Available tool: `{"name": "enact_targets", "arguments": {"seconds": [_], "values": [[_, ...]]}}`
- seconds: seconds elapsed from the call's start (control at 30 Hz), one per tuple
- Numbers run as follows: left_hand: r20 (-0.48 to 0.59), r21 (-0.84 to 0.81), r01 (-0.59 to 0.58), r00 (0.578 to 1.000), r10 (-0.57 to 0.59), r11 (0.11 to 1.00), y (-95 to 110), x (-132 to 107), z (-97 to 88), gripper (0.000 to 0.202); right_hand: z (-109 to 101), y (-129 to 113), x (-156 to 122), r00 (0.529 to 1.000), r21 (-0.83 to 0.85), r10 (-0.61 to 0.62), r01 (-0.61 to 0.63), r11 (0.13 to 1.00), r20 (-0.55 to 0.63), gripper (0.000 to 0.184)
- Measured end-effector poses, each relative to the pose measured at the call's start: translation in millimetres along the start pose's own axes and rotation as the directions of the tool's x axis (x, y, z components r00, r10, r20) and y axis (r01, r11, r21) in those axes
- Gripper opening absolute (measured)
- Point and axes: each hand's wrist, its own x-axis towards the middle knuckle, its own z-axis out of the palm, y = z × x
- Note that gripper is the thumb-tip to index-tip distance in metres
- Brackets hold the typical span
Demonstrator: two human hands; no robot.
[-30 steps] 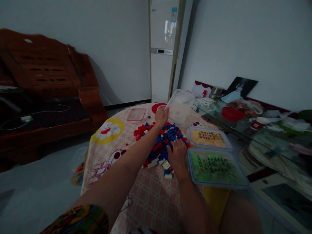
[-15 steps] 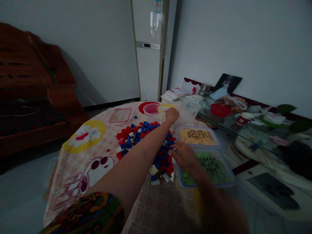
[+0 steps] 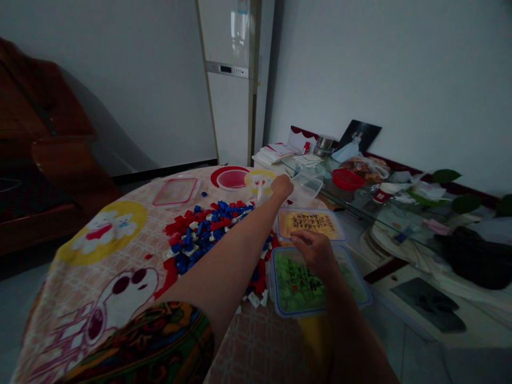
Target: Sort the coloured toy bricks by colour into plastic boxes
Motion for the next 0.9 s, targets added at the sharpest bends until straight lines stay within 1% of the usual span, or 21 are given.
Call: {"name": "enact_targets", "arguments": {"seconds": [0.13, 0.33, 0.43, 0.53, 0.63, 0.7, 0.8, 0.9], "values": [[0.012, -0.023, 0.049, 0.999, -0.049, 0.999, 1.4, 6.1, 5.6, 0.039, -4.8, 2.1, -5.5, 0.999, 0.023, 0.042, -0.042, 0.999, -0.01, 0.022], [0.04, -0.069, 0.021, 0.999, -0.018, 0.997, 3.3, 9.9, 4.2, 0.038, -5.5, 8.0, -8.1, 0.999, 0.03, 0.042, -0.042, 0.999, -0.02, 0.023], [0.01, -0.037, 0.026, 1.0, -0.025, 0.999, 0.4, 10.0, 7.9, 0.039, -4.3, 9.9, -8.4, 0.999, 0.038, 0.043, -0.043, 0.998, -0.003, 0.024], [0.005, 0.047, 0.017, 1.0, -0.017, 0.999, -4.5, 7.9, 13.4, 0.04, -3.5, 9.2, -8.1, 0.999, 0.035, 0.046, -0.046, 0.998, -0.002, 0.025], [0.022, 0.137, -0.065, 0.998, 0.063, 0.988, -8.2, 2.8, 16.1, 0.037, -4.6, 9.1, -7.6, 0.997, 0.024, 0.062, -0.061, 0.998, -0.035, 0.025], [-0.012, 0.157, -0.149, 0.988, 0.153, 0.976, -9.8, -2.6, 14.3, 0.035, -7.1, 11.0, -7.3, 0.995, 0.025, 0.081, -0.08, 0.997, -0.053, 0.026], [-0.103, 0.09, -0.261, 0.957, 0.27, 0.961, -14.7, -15.8, 5.1, 0.037, -14.3, 15.7, -6.9, 0.989, 0.037, 0.121, -0.118, 0.992, -0.091, 0.026], [-0.13, -0.023, -0.317, 0.941, 0.311, 0.948, -29.3, -40.5, -11.0, 0.036, -25.5, 19.5, -7.1, 0.971, 0.052, 0.171, -0.164, 0.985, -0.165, 0.027]]}}
